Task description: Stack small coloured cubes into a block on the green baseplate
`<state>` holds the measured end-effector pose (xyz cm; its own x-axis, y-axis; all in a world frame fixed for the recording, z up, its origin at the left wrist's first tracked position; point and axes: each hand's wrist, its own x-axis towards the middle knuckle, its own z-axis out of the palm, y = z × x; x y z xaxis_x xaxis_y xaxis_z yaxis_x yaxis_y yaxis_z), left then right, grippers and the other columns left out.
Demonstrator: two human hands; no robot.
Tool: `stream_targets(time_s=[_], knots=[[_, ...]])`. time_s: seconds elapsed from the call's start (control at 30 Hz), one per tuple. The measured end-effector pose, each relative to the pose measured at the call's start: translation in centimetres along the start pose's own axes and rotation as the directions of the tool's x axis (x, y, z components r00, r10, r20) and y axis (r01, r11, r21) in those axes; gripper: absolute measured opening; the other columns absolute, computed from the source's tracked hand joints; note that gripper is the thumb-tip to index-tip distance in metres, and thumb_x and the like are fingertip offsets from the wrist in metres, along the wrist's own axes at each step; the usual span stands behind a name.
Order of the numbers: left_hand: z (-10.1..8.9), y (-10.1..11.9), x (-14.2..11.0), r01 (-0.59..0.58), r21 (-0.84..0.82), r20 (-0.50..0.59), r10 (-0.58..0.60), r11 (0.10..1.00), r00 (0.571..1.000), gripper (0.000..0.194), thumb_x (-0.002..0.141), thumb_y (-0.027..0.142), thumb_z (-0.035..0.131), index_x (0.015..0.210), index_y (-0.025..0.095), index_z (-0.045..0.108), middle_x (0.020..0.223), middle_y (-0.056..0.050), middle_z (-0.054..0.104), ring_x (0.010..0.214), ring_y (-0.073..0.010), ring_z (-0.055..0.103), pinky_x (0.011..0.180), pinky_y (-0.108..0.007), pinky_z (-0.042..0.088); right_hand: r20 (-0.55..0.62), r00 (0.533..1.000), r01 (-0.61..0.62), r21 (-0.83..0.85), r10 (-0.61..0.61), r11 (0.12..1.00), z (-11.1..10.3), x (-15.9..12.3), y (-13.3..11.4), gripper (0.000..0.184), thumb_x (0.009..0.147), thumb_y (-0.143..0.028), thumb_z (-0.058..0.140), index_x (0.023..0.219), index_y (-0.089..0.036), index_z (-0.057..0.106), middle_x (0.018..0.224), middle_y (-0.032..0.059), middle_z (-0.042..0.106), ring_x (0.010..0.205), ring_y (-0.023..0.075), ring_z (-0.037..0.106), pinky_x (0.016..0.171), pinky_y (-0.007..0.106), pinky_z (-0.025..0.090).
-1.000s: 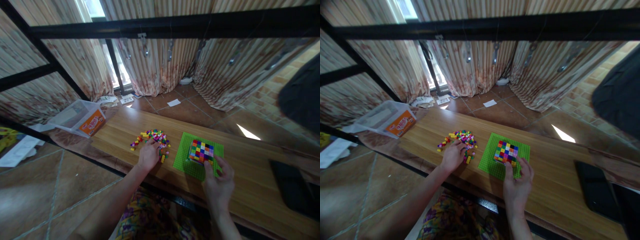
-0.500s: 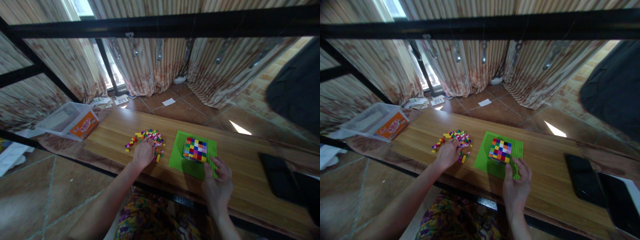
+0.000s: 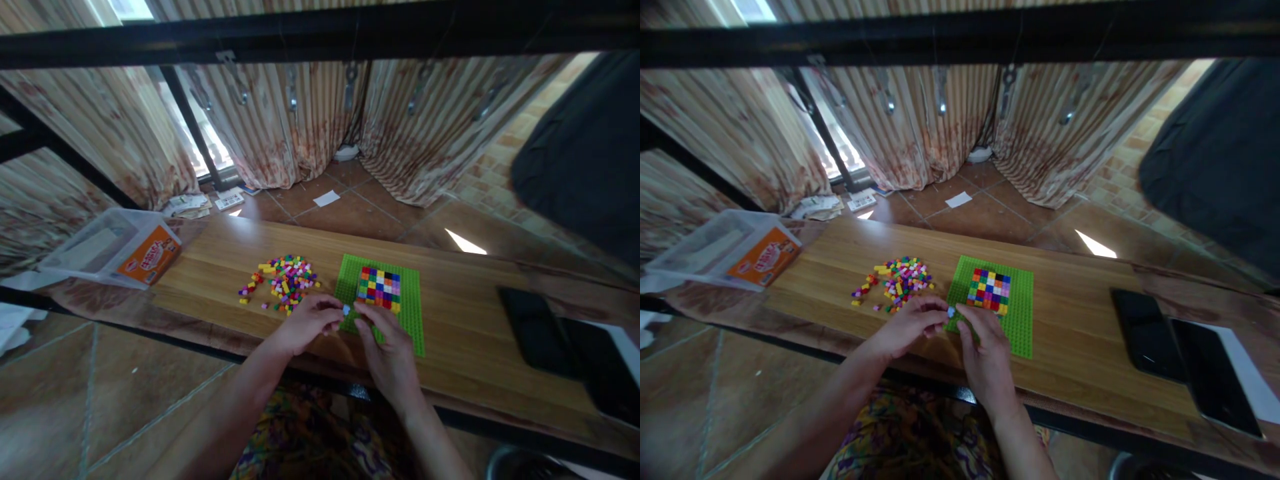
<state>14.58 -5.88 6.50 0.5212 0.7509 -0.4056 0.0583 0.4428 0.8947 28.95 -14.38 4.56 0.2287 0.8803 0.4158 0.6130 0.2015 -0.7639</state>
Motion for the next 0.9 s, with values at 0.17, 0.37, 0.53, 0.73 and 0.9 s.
stream_targets(time_s=[0.17,0.37,0.53,0.73,0.9], knots=[[0.0,0.0,-0.3,0.076,-0.124,0.089,-0.066,0.989,0.994,0.024,0.062,0.028,0.076,0.077,0.013,0.066,0.061,0.002,0.060,0.050,-0.0052,0.051,0.049,-0.019,0.035,0.070,0.996,0.047,0.045,-0.050,0.998,0.0,0.4,0.1,0.021,0.093,-0.021,0.055,0.109,-0.026,0.068,0.101,0.0029,0.070,0.096,0.0157,0.064,0.086,0.031,0.053],[0.7,-0.8,-0.1,0.099,-0.207,0.076,-0.085,0.973,0.993,0.032,0.062,0.038,0.080,0.078,0.014,0.066,0.067,0.001,0.064,0.057,-0.0074,0.057,0.052,-0.019,0.040,-0.018,0.999,0.031,0.030,-0.030,0.999,0.6,-0.1,0.6,0.014,0.091,-0.023,0.060,0.102,-0.023,0.068,0.094,0.0029,0.070,0.086,0.0149,0.065,0.077,0.029,0.054],[1.3,-1.2,0.3,0.063,-0.232,0.033,-0.057,0.971,0.998,0.035,0.062,0.041,0.080,0.077,0.012,0.068,0.066,-0.001,0.065,0.059,-0.0081,0.058,0.054,-0.019,0.042,-0.064,0.992,0.096,-0.171,-0.109,0.981,0.8,-0.1,1.0,0.009,0.090,-0.025,0.063,0.093,-0.021,0.069,0.085,0.0029,0.068,0.080,0.0159,0.062,0.074,0.030,0.052],[1.5,-0.8,0.9,0.066,-0.227,0.030,-0.061,0.972,0.998,0.039,0.057,0.039,0.084,0.079,0.010,0.069,0.065,-0.001,0.064,0.057,-0.0075,0.056,0.055,-0.020,0.041,-0.088,0.974,0.176,-0.292,-0.209,0.940,0.4,0.3,1.5,0.012,0.090,-0.025,0.061,0.093,-0.017,0.070,0.086,0.0059,0.068,0.081,0.0165,0.061,0.077,0.030,0.052],[1.9,-1.0,1.5,0.073,-0.229,0.012,-0.073,0.971,0.997,0.034,0.060,0.039,0.081,0.072,0.011,0.067,0.062,0.000,0.061,0.056,-0.0063,0.052,0.054,-0.020,0.035,-0.021,0.979,0.189,-0.273,-0.202,0.943,0.2,0.4,1.9,0.019,0.094,-0.026,0.056,0.104,-0.021,0.070,0.095,0.0060,0.068,0.088,0.0176,0.062,0.082,0.034,0.053]])
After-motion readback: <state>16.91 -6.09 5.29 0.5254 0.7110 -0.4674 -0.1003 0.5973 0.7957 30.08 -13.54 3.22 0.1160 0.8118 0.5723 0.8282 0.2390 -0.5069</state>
